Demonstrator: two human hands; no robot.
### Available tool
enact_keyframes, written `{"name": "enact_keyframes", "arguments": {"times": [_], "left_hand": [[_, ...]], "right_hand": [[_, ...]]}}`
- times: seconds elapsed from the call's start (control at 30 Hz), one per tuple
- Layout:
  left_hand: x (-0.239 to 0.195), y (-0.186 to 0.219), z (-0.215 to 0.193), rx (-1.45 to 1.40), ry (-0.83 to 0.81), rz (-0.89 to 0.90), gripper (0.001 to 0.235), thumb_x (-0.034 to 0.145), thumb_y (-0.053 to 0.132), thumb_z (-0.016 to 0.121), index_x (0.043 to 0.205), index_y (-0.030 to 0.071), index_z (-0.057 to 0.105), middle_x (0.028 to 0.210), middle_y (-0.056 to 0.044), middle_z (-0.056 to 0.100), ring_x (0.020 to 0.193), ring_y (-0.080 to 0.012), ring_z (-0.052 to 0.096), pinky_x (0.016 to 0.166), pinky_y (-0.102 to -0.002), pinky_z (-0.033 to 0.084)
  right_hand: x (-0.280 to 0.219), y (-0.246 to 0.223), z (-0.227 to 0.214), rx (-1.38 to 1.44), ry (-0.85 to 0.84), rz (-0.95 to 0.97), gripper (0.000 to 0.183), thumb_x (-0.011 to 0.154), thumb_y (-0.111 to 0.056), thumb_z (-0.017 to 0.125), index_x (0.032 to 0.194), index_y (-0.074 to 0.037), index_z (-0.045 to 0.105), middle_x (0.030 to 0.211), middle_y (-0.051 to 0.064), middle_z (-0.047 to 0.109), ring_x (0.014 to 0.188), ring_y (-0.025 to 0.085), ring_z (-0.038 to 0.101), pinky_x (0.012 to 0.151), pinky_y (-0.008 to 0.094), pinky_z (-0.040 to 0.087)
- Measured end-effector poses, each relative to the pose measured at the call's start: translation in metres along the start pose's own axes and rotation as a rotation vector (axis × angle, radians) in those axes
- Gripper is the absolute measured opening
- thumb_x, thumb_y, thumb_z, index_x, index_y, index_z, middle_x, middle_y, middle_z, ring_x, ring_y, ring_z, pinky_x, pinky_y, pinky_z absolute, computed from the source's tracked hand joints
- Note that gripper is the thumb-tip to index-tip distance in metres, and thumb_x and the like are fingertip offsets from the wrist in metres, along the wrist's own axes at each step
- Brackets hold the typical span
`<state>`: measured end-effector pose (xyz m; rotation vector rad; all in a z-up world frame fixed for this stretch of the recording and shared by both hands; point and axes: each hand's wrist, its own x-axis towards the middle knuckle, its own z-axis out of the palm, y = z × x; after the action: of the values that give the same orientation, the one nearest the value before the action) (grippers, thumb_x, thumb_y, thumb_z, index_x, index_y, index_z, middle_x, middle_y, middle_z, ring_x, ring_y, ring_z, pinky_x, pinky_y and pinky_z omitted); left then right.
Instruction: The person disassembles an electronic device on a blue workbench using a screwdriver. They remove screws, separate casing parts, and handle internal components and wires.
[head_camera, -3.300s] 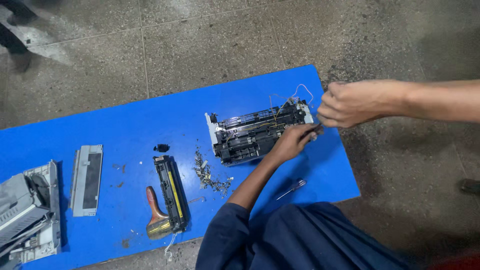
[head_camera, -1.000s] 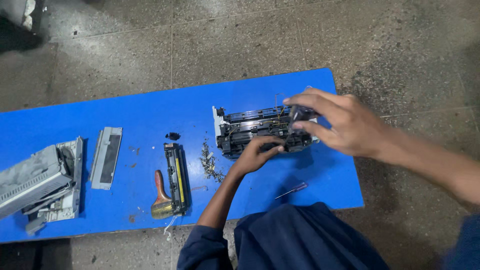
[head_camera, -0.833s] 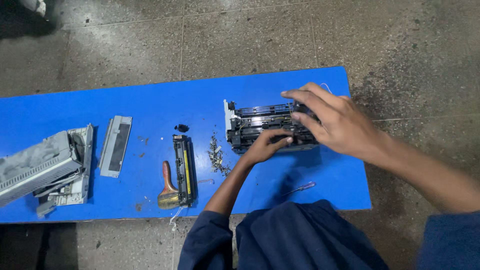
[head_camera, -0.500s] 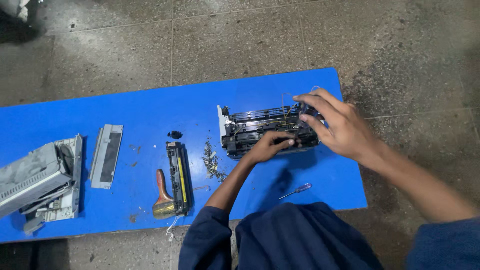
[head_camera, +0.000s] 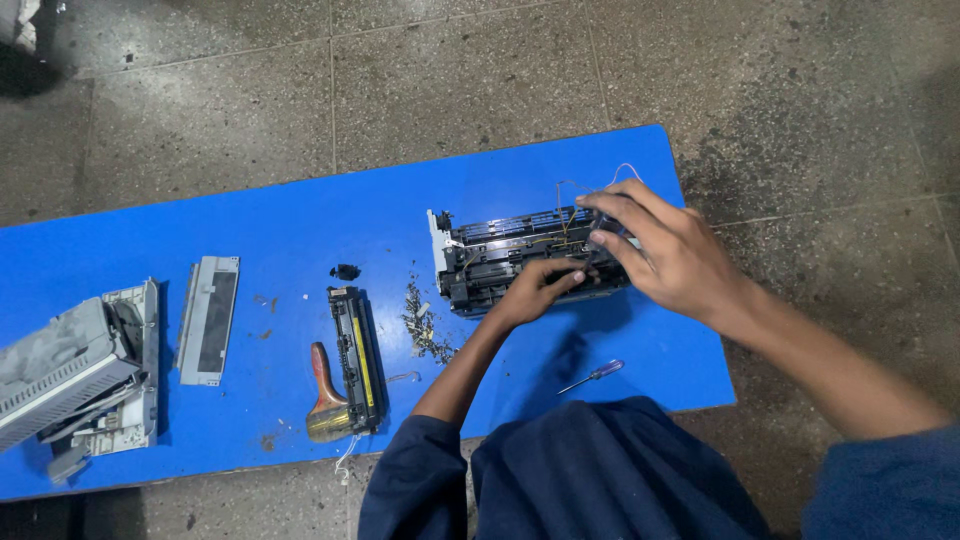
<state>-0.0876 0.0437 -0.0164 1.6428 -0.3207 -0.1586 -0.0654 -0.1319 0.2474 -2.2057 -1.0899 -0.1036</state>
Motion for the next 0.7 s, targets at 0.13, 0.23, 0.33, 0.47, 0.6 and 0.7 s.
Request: {"name": "enact_keyframes", "arguments": {"times": [0.13, 0.23, 0.33, 0.47, 0.6, 0.7], "left_hand": [[0.0001, 0.0033, -0.0016, -0.018, -0.033, 0.014, 0.029, 0.103, 0.022, 0.063, 0.123, 0.002, 0.072, 0.118, -0.011, 0.076, 0.110, -0.0181, 0.069, 0.098, -0.034, 0.053], [-0.0003, 0.0037, -0.0023, -0.054, -0.062, 0.021, 0.029, 0.105, 0.023, 0.061, 0.123, 0.003, 0.073, 0.117, -0.011, 0.076, 0.110, -0.0176, 0.069, 0.100, -0.034, 0.054], [-0.0006, 0.0031, -0.0037, -0.003, -0.044, 0.014, 0.030, 0.104, 0.023, 0.064, 0.124, 0.003, 0.072, 0.117, -0.011, 0.076, 0.109, -0.0175, 0.069, 0.098, -0.035, 0.054], [-0.0022, 0.0000, -0.0012, -0.012, -0.043, -0.019, 0.031, 0.103, 0.024, 0.064, 0.125, 0.003, 0.072, 0.117, -0.011, 0.076, 0.109, -0.0170, 0.069, 0.098, -0.034, 0.054], [-0.0016, -0.0026, -0.0015, 0.007, -0.034, -0.021, 0.032, 0.102, 0.025, 0.065, 0.126, 0.003, 0.071, 0.118, -0.012, 0.076, 0.110, -0.0176, 0.069, 0.098, -0.035, 0.053], [-0.0018, -0.0040, -0.0025, 0.038, -0.036, 0.002, 0.032, 0.102, 0.025, 0.065, 0.125, 0.003, 0.071, 0.119, -0.012, 0.075, 0.111, -0.0186, 0.069, 0.099, -0.035, 0.053]], "right_hand": [[-0.0007, -0.0027, -0.0010, -0.009, -0.007, 0.013, 0.034, 0.096, -0.012, 0.068, 0.128, -0.003, 0.063, 0.117, 0.015, 0.067, 0.094, 0.036, 0.072, 0.076, 0.042, 0.059], [-0.0008, -0.0041, -0.0001, -0.018, -0.011, 0.016, 0.034, 0.095, -0.012, 0.068, 0.128, -0.003, 0.063, 0.116, 0.015, 0.067, 0.092, 0.035, 0.072, 0.075, 0.042, 0.059], [0.0002, -0.0052, 0.0010, -0.013, -0.001, 0.004, 0.033, 0.096, -0.012, 0.068, 0.128, -0.003, 0.063, 0.115, 0.015, 0.067, 0.093, 0.035, 0.072, 0.076, 0.042, 0.059], [-0.0024, -0.0056, 0.0018, -0.002, 0.010, 0.002, 0.033, 0.097, -0.012, 0.067, 0.129, -0.003, 0.063, 0.116, 0.015, 0.067, 0.095, 0.035, 0.072, 0.076, 0.041, 0.059], [-0.0026, -0.0054, 0.0023, -0.011, 0.004, 0.020, 0.034, 0.096, -0.012, 0.068, 0.128, -0.002, 0.063, 0.117, 0.016, 0.067, 0.095, 0.035, 0.073, 0.076, 0.041, 0.059], [-0.0033, -0.0053, 0.0040, -0.043, 0.041, -0.014, 0.033, 0.096, -0.014, 0.070, 0.126, -0.002, 0.064, 0.117, 0.016, 0.068, 0.097, 0.035, 0.073, 0.077, 0.041, 0.060]]}}
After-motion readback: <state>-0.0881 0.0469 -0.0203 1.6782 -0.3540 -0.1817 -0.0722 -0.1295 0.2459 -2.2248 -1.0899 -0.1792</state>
